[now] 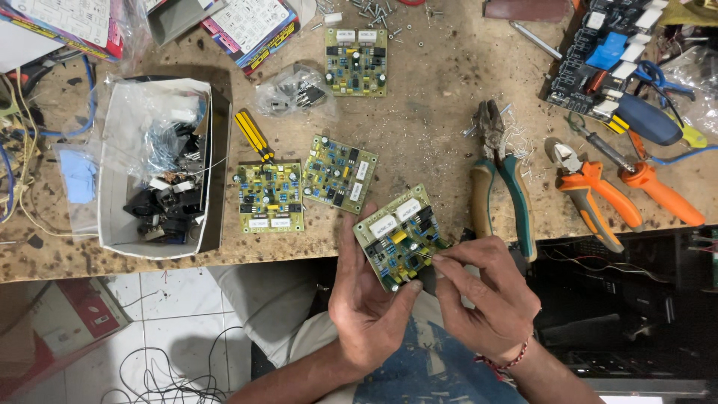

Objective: The person is soldering components onto small green circuit boards using a soldering iron. They hold the board in one hand and apply the iron to specific points on the board's surface. The workspace is cluttered with tools and electronic parts.

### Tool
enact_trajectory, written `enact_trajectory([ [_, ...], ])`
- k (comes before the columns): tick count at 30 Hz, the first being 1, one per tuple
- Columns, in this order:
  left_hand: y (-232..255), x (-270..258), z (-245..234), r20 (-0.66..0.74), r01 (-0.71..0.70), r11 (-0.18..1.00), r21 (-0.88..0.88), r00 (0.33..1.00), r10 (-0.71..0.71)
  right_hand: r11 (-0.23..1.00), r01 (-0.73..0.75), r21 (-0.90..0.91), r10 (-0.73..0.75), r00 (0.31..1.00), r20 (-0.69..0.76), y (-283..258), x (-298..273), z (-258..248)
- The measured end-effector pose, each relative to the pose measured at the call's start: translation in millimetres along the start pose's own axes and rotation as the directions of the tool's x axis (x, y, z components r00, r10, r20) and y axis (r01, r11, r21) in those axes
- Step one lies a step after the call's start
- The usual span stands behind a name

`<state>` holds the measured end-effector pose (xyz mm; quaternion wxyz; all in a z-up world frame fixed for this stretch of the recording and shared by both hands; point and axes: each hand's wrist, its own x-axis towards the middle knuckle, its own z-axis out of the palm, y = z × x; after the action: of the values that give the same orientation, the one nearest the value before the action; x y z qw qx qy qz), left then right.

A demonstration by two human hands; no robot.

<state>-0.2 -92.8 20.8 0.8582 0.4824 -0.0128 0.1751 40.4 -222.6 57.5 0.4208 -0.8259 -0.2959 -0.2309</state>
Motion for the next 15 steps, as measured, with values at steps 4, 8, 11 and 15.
enact_trajectory([
  [4,-1.4,-1.3,-2.6,0.013,0.000,1.000,0.009,1.000,0.000,1.000,-0.005,-0.016,0.005,1.000,0.004,-0.6,0.8,-0.8],
  [8,-5.1,-3.3,-7.0,0.066,-0.047,0.995,0.088,0.997,0.042,1.000,0.025,-0.016,-0.024,0.999,0.022,0.7,3.6,-2.1],
  [11,-3.9,-3.0,-5.6,0.065,-0.045,0.993,0.106,0.997,0.038,0.998,-0.031,0.058,0.032,0.999,-0.007,1.4,5.1,0.4],
  [15,0.0,-2.8,-2.6,0.055,-0.002,0.997,0.075,0.999,-0.003,0.969,-0.135,0.205,0.169,0.973,-0.156,8.6,-5.6,10.5],
])
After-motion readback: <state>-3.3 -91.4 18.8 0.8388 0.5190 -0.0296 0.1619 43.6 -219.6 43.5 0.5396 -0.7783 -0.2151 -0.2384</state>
